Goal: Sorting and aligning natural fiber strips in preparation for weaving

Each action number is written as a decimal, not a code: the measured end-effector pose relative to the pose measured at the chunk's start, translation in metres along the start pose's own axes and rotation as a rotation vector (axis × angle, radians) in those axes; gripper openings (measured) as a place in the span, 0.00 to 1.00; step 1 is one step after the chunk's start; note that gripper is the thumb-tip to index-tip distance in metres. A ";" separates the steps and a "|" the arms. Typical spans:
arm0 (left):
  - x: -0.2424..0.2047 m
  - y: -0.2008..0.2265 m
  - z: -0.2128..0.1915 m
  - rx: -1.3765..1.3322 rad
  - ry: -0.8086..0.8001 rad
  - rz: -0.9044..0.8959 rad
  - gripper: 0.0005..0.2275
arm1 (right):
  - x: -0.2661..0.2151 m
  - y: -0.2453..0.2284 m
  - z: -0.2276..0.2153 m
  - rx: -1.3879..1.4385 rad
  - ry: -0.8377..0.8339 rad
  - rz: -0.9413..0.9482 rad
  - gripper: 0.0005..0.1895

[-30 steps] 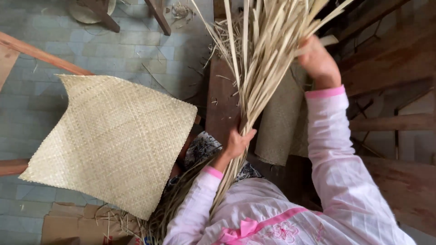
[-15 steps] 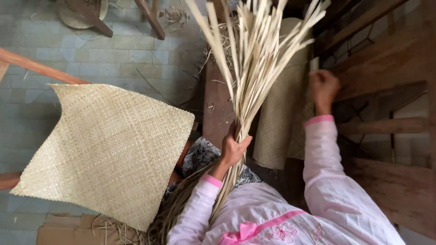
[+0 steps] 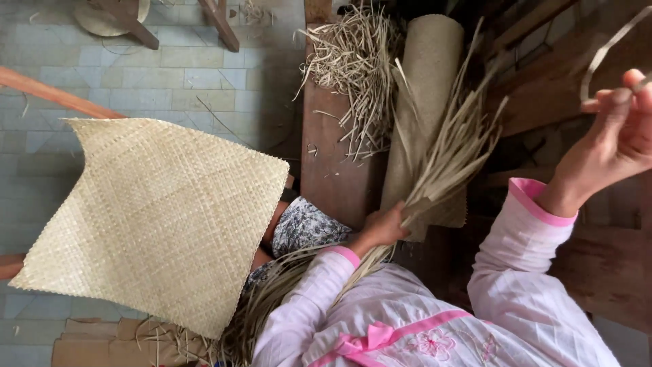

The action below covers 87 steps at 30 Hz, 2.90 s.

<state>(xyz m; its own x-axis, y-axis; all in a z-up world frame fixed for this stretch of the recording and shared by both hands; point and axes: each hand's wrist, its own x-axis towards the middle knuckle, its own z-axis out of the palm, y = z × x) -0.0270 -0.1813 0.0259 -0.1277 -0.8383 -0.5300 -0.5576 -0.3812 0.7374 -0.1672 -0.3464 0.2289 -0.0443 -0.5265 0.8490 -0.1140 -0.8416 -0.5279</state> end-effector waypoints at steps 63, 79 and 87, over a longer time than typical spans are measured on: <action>-0.241 -0.046 -0.108 -0.918 1.472 -0.007 0.09 | -0.179 -0.126 0.199 0.275 -1.454 0.308 0.08; -0.203 -0.043 -0.111 0.291 1.700 0.042 0.17 | -0.190 -0.140 0.178 0.269 -1.298 0.241 0.02; -0.210 -0.046 -0.117 0.245 1.832 0.182 0.17 | -0.183 -0.170 0.170 0.169 -1.206 0.029 0.00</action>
<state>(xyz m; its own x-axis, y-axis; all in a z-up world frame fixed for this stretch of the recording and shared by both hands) 0.1216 -0.0336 0.1520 0.6500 -0.2439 0.7197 -0.7533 -0.3313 0.5681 0.0290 -0.1273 0.1591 0.9163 -0.2435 0.3180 0.0063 -0.7851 -0.6194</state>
